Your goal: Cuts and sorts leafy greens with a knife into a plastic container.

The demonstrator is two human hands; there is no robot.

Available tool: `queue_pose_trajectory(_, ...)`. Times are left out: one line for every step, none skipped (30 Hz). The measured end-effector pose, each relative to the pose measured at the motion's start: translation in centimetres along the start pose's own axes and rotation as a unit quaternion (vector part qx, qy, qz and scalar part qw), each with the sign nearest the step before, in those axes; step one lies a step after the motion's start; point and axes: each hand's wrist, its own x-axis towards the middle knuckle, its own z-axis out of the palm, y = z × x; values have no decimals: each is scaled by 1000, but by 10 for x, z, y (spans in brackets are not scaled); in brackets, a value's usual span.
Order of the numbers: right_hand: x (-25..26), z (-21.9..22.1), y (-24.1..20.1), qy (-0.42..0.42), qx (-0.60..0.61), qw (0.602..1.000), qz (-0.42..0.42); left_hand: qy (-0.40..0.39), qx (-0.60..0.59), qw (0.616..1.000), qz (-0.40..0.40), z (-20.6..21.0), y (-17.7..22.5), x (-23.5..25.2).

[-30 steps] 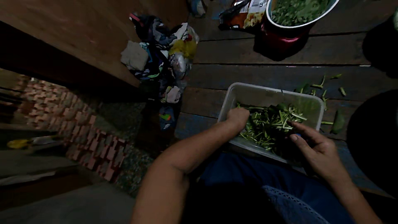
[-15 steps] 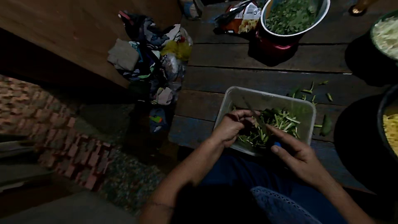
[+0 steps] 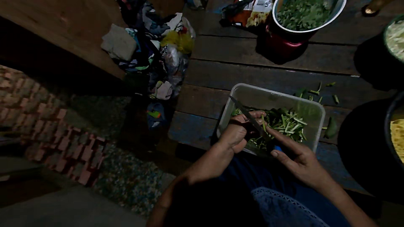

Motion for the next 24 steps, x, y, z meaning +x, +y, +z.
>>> queue_pose_trajectory(0,-1,0,1,-1,1000,-1,7,3,1000,-6,2,1,-1)
queue_pose_trajectory(0,-2,0,0,-2,1000,-3,12,4,1000,-8,3,2,-1)
queue_pose_trajectory(1,-2,0,-2,-4,1000,-6,14,6,1000,-8,4,3,-1)
queue_pose_trajectory(1,-2,0,-2,-6,1000,-6,14,7,1000,-6,3,3,-1)
queue_pose_trajectory(1,-2,0,-1,-6,1000,-8,14,12,1000,-5,3,2,-1)
queue_pose_trajectory(2,-2,0,2,-4,1000,-10,15,18,1000,-4,3,3,-1)
queue_pose_trajectory(2,-2,1,3,-3,1000,-9,20,24,999,-6,3,3,-2)
queue_pose_trajectory(2,-2,1,3,-5,1000,-5,27,34,999,-12,5,4,-4)
queue_pose_trajectory(2,-1,0,6,-6,1000,-1,33,42,998,-17,6,5,-5)
queue_pose_trajectory(2,-1,1,7,-8,1000,3,36,47,998,-19,6,5,-5)
queue_pose_trajectory(2,-1,1,7,-10,1000,7,38,49,998,-19,6,5,-6)
queue_pose_trajectory(2,-1,2,7,-13,1000,10,40,50,998,-18,6,4,-6)
queue_pose_trajectory(2,-1,3,9,-13,1000,13,42,50,998,-17,6,4,-7)
queue_pose_trajectory(2,0,5,12,-12,1000,15,39,53,998,-17,6,3,-8)
queue_pose_trajectory(3,-1,7,16,-9,1000,14,32,53,998,-20,6,2,-8)
queue_pose_trajectory(3,-1,8,15,-5,1000,12,24,52,998,-24,6,2,-9)
queue_pose_trajectory(4,-2,8,11,-1,1000,13,17,50,998,-31,5,2,-8)
queue_pose_trajectory(5,-2,7,7,4,1000,16,9,52,998,-38,5,2,-8)
queue_pose_trajectory(6,-3,7,8,8,1000,21,-3,60,997,-46,4,3,-7)
queue_pose_trajectory(7,-3,7,13,11,999,27,-14,67,996,-54,3,4,-7)
queue_pose_trajectory(7,-3,7,19,12,999,35,-26,73,995,-61,2,4,-6)
queue_pose_trajectory(7,-3,8,27,13,999,40,-38,79,994,-64,2,5,-5)
queue_pose_trajectory(8,-3,9,39,13,998,43,-53,82,993,-66,0,5,-4)
queue_pose_trajectory(9,-2,11,48,15,998,43,-65,85,992,-70,-1,6,-3)
